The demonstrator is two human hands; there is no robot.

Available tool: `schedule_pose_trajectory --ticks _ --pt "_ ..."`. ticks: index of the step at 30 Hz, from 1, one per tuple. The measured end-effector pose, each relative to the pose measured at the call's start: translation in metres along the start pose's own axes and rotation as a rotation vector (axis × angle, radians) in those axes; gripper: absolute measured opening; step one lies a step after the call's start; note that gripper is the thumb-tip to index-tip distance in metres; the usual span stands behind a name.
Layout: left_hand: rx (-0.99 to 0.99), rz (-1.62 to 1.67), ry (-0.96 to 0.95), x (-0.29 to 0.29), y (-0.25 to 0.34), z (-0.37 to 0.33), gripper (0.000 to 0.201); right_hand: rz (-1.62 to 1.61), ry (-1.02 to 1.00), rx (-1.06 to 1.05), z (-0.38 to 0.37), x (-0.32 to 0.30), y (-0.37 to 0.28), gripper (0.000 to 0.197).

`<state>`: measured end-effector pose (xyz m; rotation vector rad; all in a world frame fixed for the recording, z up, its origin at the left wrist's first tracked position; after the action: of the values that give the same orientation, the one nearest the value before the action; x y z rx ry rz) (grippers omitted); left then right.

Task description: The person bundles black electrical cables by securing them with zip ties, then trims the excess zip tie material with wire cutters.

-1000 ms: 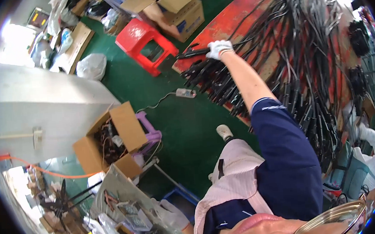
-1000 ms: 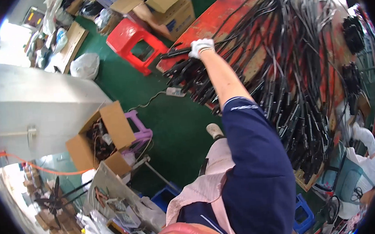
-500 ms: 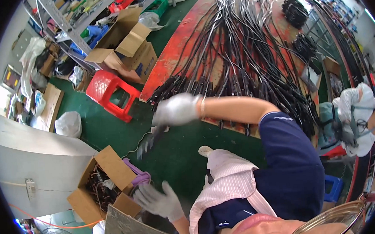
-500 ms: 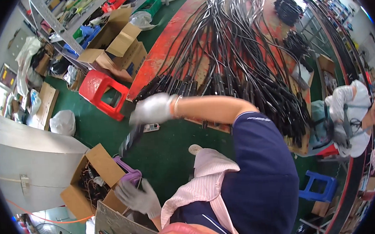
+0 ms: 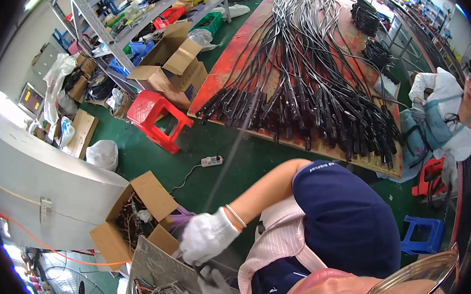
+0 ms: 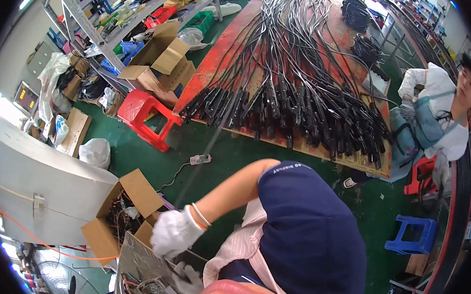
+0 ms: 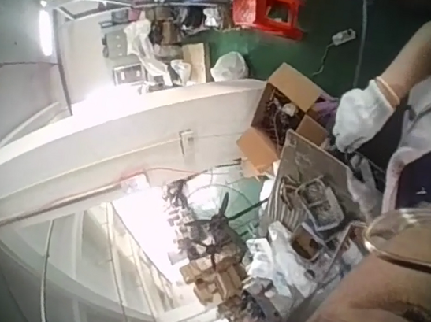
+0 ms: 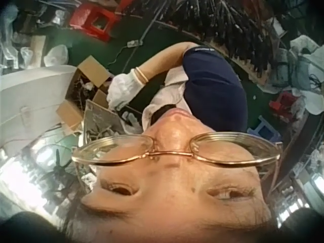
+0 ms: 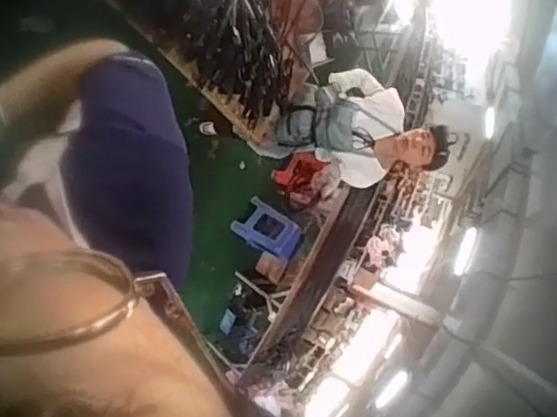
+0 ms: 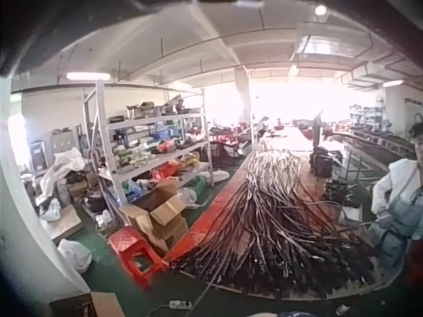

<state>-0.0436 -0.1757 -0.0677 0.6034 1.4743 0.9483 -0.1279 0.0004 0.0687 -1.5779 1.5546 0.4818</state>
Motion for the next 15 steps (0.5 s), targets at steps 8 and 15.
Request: schedule_pose_trajectory --ticks 8,15 --pt "0.245 1.276 -0.494 0.059 0.119 -0.045 0.037 0.304 -0.13 0.064 -0.048 -0.1 0.047 0.017" --pt "0.269 1.682 -0.733 -0.061 0.184 -0.036 0.036 0.375 -0.181 0.244 0.067 -0.111 0.139 0.039"
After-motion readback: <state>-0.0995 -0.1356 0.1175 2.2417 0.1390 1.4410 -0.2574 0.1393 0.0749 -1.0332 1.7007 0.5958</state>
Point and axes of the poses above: each hand's wrist, its own z-axis away from the middle knuckle, its own x-axis out of the palm, y = z × x, the point moved 8 cm from there along -z, towards the middle knuckle, and after that the axes turned 12 degrees about -x, right-handed, at the moved point
